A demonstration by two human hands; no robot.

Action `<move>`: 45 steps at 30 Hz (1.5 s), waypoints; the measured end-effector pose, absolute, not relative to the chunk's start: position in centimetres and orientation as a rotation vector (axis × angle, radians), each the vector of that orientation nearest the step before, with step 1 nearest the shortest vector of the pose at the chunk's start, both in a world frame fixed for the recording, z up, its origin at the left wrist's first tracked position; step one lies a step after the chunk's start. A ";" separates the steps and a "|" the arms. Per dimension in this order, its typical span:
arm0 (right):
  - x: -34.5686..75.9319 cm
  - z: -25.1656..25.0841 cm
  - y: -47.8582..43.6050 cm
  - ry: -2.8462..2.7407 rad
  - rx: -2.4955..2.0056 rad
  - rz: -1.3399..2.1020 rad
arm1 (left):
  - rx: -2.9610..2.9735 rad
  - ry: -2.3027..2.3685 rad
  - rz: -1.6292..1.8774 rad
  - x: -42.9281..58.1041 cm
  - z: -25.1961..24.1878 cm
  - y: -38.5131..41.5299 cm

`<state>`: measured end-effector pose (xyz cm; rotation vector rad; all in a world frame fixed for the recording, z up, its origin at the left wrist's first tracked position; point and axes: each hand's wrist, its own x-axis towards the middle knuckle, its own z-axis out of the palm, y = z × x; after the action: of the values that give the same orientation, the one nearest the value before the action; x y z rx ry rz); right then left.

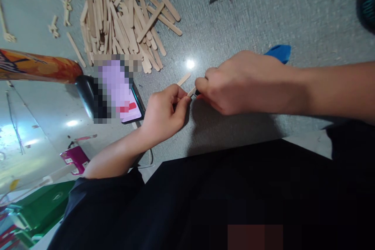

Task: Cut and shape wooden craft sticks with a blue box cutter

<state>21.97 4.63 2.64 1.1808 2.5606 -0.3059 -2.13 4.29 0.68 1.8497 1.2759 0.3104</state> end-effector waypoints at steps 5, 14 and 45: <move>22.0 3.0 4.7 2.562 1.155 -0.300 | 1.846 1.263 0.319 -2.2 0.6 4.4; 22.0 2.8 4.6 2.541 1.165 -0.287 | 1.849 1.270 0.324 -2.2 0.8 4.3; 22.9 2.8 5.6 2.635 1.051 -0.371 | 1.715 1.310 0.250 -2.2 0.9 4.6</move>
<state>22.86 5.60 2.84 1.0509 2.6351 -0.3711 -2.19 4.57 0.86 1.7153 1.3095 0.2500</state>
